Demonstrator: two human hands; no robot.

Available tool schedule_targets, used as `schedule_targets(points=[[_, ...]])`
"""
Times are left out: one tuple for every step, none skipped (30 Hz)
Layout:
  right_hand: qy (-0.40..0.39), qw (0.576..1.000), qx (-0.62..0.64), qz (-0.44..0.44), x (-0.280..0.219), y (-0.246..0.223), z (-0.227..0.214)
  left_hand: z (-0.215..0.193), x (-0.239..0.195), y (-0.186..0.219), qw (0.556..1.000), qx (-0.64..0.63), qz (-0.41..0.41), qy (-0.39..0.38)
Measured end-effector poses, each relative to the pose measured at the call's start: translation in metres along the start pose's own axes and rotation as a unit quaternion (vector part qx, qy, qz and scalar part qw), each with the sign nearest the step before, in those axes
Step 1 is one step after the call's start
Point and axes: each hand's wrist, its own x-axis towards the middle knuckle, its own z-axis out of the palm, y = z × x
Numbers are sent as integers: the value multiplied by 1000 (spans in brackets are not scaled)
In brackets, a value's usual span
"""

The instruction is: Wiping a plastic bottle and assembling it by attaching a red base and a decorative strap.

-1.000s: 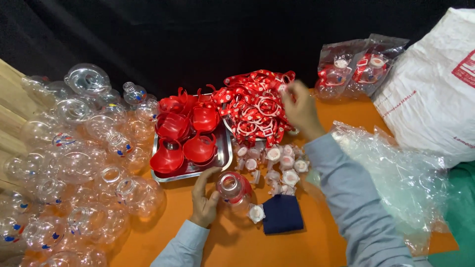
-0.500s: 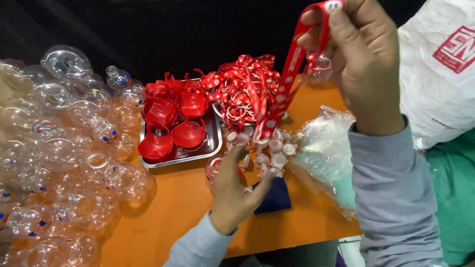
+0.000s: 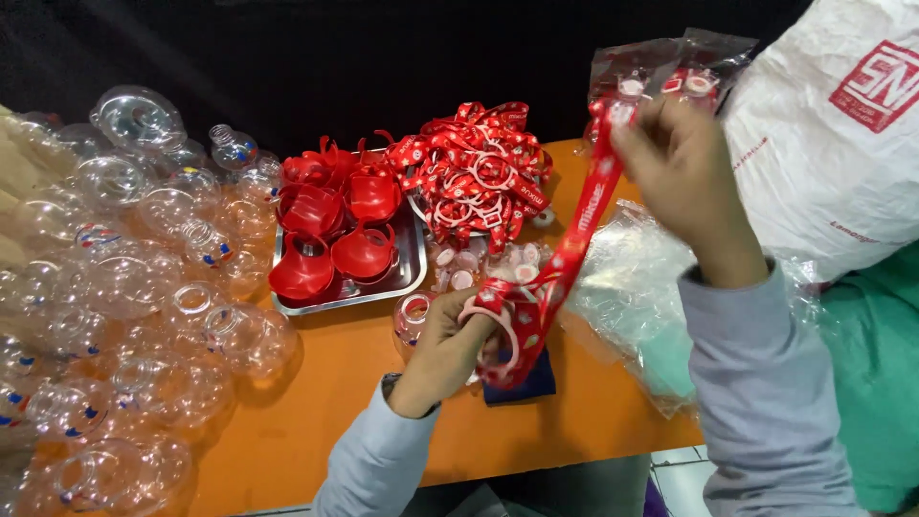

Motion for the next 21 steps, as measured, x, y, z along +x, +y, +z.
schedule_targets(points=[[-22,992,-117,43,-10,9,2,1,-3,3,1000,7,-9,18],[-43,968,-232,84,-21,19,4,1,-6,5,999,14,-17,36],[-46,969,-230,83,-32,12,13,1,-4,9,999,14,-18,39],[-68,968,-229,75,-44,6,21,2,-2,13,996,81,-34,3],[-90,967,-230,70,-58,0,27,4,-1,16,987,145,-52,-36],[-92,966,-229,73,-69,-8,32,7,1,23,987,144,-56,-36],[-198,978,-38,59,-79,-17,37,10,4,30,984,155,-75,-41],[-292,943,156,42,-90,-25,43,14,6,37,980,167,-94,-46],[-294,942,157,42,-90,-23,45,13,6,37,980,167,-95,-44],[-310,926,213,38,-91,-21,48,12,5,37,980,159,-109,-46],[-324,907,268,33,-92,-20,51,10,5,37,980,151,-123,-48],[-325,906,269,34,-92,-11,49,8,4,40,980,151,-124,-48],[-307,916,254,44,-92,-2,47,5,5,43,981,147,-117,-48],[-289,925,239,55,-93,6,46,3,4,46,982,144,-110,-48],[-291,925,239,53,-94,9,44,-1,6,43,982,144,-109,-46],[-281,922,260,60,-94,11,43,-4,6,39,985,105,-109,-78],[-269,919,282,67,-95,13,42,-8,8,36,986,66,-109,-111],[-269,919,282,66,-94,15,41,-10,5,33,986,66,-108,-111],[-243,924,285,84,-94,17,40,-11,3,30,980,59,-122,-146],[-216,927,288,102,-94,19,38,-13,1,26,973,52,-136,-180],[-213,928,287,102,-93,21,36,-12,-2,26,972,52,-136,-183]])
